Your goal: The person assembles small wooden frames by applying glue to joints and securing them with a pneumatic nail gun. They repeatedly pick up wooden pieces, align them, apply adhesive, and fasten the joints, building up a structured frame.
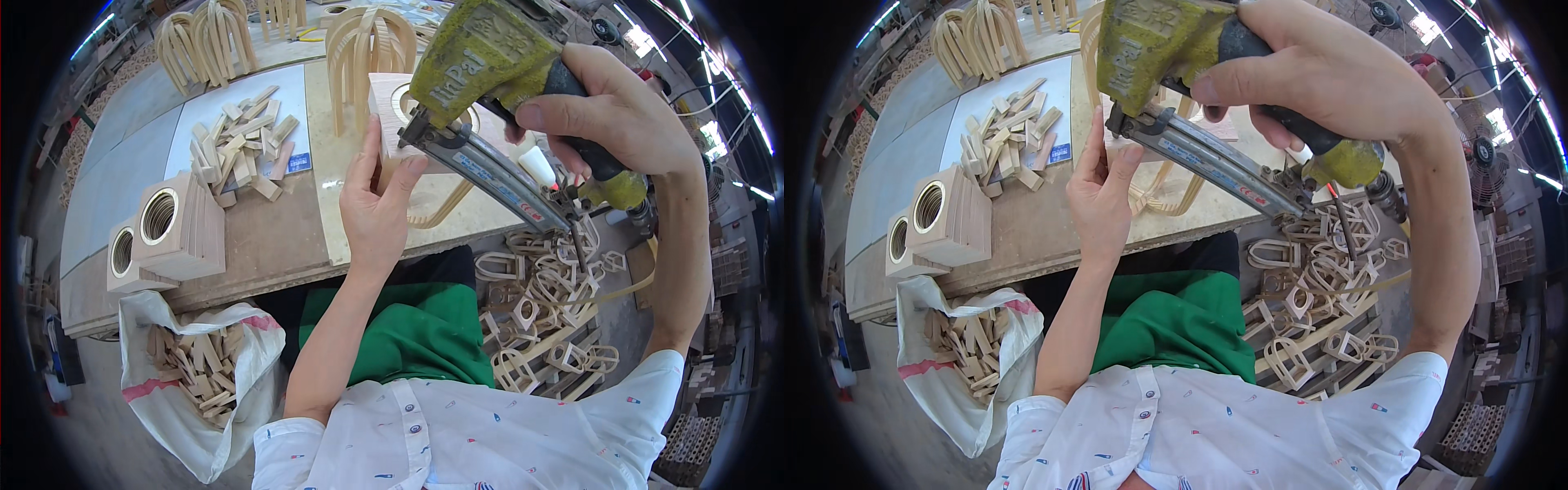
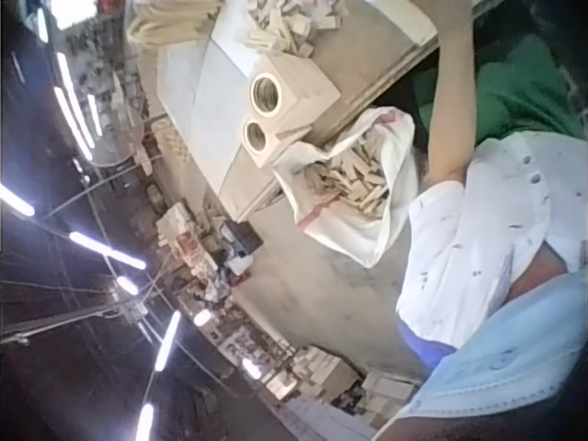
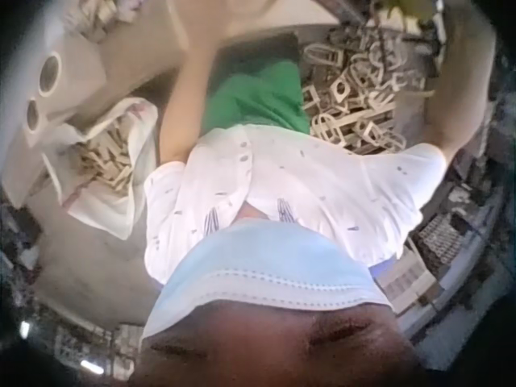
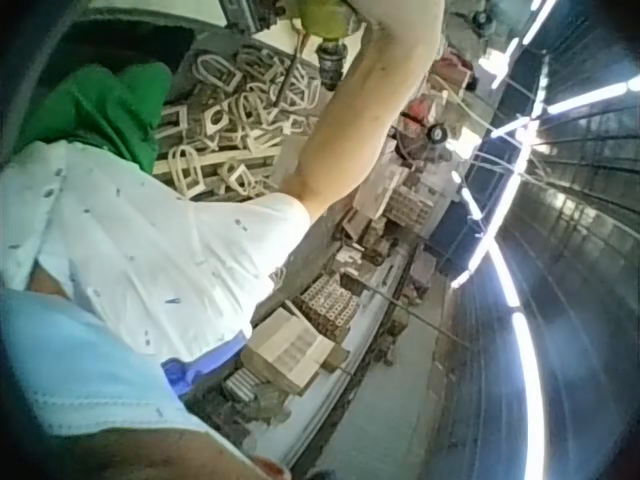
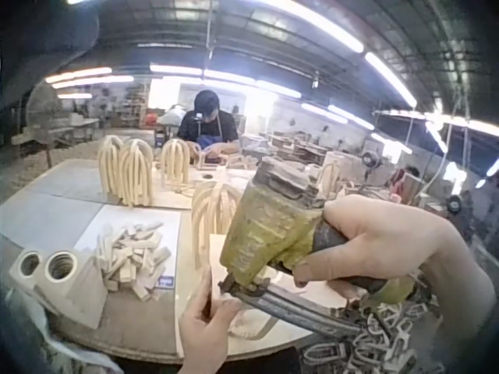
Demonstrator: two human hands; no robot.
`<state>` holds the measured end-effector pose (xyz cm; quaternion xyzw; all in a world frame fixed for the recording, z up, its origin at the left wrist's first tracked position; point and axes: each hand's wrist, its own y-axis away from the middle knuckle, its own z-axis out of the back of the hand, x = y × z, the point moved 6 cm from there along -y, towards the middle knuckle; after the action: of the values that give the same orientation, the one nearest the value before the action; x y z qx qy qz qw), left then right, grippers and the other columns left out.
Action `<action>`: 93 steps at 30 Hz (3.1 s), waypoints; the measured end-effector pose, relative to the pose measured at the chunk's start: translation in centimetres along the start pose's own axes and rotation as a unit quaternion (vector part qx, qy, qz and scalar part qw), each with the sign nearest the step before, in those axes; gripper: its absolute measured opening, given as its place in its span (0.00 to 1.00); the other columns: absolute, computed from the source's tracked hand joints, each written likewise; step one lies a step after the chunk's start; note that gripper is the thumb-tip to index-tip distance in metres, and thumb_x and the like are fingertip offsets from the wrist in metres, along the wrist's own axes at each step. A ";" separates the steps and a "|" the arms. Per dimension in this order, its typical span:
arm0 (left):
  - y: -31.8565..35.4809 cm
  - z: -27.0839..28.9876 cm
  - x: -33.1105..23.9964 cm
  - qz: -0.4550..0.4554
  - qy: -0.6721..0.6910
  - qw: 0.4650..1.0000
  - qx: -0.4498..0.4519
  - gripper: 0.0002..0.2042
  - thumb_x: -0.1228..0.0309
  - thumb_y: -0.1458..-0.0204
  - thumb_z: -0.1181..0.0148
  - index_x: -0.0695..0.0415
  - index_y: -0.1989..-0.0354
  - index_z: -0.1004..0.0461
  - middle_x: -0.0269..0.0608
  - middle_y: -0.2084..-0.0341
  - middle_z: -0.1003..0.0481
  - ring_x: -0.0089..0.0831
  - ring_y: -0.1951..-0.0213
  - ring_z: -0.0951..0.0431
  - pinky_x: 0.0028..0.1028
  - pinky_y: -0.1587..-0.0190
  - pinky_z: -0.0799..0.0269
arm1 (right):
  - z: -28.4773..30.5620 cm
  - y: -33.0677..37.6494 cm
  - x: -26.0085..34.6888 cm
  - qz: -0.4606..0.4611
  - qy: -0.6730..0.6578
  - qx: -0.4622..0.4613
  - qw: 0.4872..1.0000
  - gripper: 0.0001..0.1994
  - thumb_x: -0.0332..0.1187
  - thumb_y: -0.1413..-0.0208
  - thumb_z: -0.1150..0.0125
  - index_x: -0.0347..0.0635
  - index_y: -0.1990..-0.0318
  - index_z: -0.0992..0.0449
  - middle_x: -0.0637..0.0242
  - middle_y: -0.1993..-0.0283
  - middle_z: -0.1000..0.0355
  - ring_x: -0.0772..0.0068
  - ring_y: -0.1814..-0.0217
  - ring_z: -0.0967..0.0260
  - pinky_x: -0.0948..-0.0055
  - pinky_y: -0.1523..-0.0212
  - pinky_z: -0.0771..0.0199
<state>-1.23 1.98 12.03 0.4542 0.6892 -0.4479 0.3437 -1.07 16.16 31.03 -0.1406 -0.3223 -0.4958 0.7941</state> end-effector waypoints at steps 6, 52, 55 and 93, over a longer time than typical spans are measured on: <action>1.2 -0.3 -0.4 0.054 0.017 0.998 0.001 0.40 0.72 0.50 0.35 0.68 0.33 0.53 0.49 0.48 0.33 0.30 0.47 0.31 0.28 0.43 0.37 | 0.9 -0.1 0.2 -0.012 0.047 0.025 0.999 0.14 0.30 0.47 0.39 0.29 0.57 0.29 0.59 0.68 0.24 0.82 0.86 0.37 0.82 0.86 0.36; 0.8 -0.1 -0.2 0.080 0.047 0.995 0.045 0.38 0.71 0.52 0.32 0.67 0.35 0.46 0.40 0.59 0.28 0.23 0.58 0.27 0.23 0.53 0.31 | 0.5 0.6 -1.2 -0.004 -0.008 0.009 1.000 0.12 0.26 0.49 0.36 0.30 0.59 0.27 0.60 0.70 0.25 0.80 0.85 0.36 0.80 0.85 0.36; 2.0 1.5 0.1 -0.024 -0.086 0.996 0.032 0.39 0.64 0.53 0.31 0.64 0.35 0.45 0.44 0.54 0.32 0.30 0.51 0.30 0.30 0.46 0.36 | 1.0 2.0 -0.8 -0.022 0.032 0.005 0.999 0.12 0.31 0.49 0.35 0.31 0.63 0.26 0.67 0.82 0.32 0.80 0.87 0.37 0.80 0.86 0.40; -0.3 -0.7 0.7 0.066 0.052 0.991 0.102 0.40 0.72 0.53 0.31 0.65 0.33 0.47 0.37 0.66 0.25 0.18 0.64 0.26 0.18 0.60 0.31 | 1.4 0.8 -1.8 0.011 -0.020 -0.020 1.000 0.15 0.29 0.48 0.37 0.30 0.54 0.28 0.58 0.69 0.25 0.81 0.86 0.37 0.82 0.86 0.37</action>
<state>-1.84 2.79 11.77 0.5542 0.6251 -0.4681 0.2881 -1.47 18.54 30.94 -0.1697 -0.3266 -0.4907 0.7898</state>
